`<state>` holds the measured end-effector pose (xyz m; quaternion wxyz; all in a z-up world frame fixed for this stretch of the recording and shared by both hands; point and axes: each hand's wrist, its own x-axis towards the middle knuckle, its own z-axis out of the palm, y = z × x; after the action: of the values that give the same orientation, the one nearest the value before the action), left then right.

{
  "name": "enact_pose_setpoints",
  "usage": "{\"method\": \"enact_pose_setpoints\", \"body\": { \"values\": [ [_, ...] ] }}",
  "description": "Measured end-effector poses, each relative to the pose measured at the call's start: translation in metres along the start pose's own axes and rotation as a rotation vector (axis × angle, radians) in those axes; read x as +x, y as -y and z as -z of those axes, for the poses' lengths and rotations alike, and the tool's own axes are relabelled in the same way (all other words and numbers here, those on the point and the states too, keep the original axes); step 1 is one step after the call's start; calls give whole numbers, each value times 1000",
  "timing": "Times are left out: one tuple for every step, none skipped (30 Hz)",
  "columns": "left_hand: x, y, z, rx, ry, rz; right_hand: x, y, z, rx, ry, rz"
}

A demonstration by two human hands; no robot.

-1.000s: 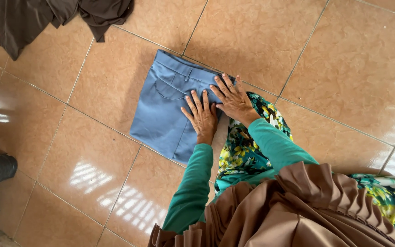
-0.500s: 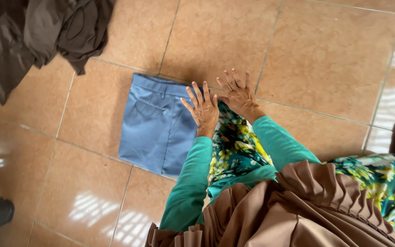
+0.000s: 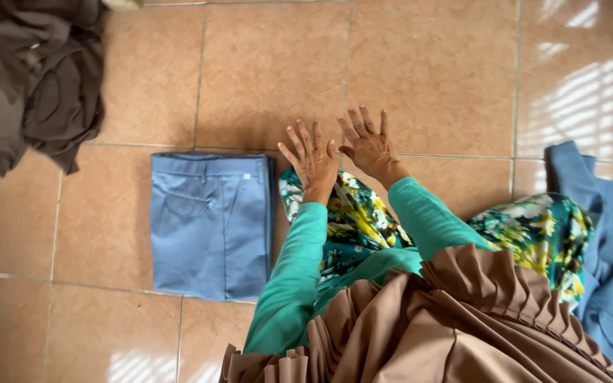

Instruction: Folding blue trousers into neat rectangular shapes on a tiled floor.

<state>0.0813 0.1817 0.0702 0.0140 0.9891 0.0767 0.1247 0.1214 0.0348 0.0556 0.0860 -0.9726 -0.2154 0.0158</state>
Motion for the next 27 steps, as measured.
{"method": "enact_pose_setpoints", "body": {
  "values": [
    [0,-11,-11,-11,4,-20,-6,-16,-4,-5,0,-23],
    [-1,-24,-22,-7,-17,-56,-13,-32,-9,-6,21,-72],
    [-1,-36,-33,-3,-38,-91,-21,-48,-13,-6,42,-122],
    [-6,-46,-34,-14,-36,-115,-30,-57,-11,-8,39,-148],
    [-10,-56,-36,-26,-51,-146,-40,-65,-9,-22,54,-185],
    [-14,-63,-36,-35,-66,-172,-49,-71,-7,-34,69,-217],
    [-17,-70,-39,-43,-64,-192,-54,-80,-9,-35,67,-238],
    [-19,-75,-41,-45,-15,-198,-58,-86,-12,-35,93,-262],
    [-22,-80,-43,-46,35,-205,-62,-92,-15,-35,119,-285],
    [-22,-84,-43,-48,37,-218,-65,-95,-15,-33,118,-299],
    [-22,-89,-42,-35,101,-218,-68,-97,-15,-28,123,-316],
    [-20,-95,-42,-22,164,-219,-71,-101,-14,-25,126,-334],
    [-18,-102,-43,-25,164,-232,-74,-104,-13,-24,124,-348],
    [-14,-113,-45,-37,303,-206,-78,-108,-10,-17,128,-371],
    [-11,-125,-46,-47,441,-179,-83,-114,-7,-10,132,-393],
    [-12,-137,-46,-56,444,-215,-91,-122,-5,-14,128,-430],
    [-14,-150,-46,-74,464,-236,-99,-132,-3,-4,118,-457],
    [-18,-168,-46,-95,488,-269,-112,-144,-1,4,108,-496],
    [-23,-186,-44,-107,494,-316,-127,-157,2,-2,105,-544],
    [-29,-205,-41,-107,469,-398,-145,-171,5,-1,78,-591],
    [-35,-224,-38,-108,442,-479,-163,-183,8,-2,51,-637],
    [-46,-246,-32,-121,448,-528,-186,-193,15,-8,49,-687],
    [-57,-267,-25,-125,439,-617,-210,-202,22,-8,8,-750],
    [-68,-288,-17,-128,424,-702,-232,-211,30,-9,-37,-808],
    [-82,-308,-10,-139,425,-747,-256,-220,32,-17,-43,-854],
    [-97,-327,-2,-159,382,-833,-280,-227,33,-10,-102,-912],
    [-111,-344,5,-181,337,-918,-304,-234,34,-5,-161,-969]
  ]
}}
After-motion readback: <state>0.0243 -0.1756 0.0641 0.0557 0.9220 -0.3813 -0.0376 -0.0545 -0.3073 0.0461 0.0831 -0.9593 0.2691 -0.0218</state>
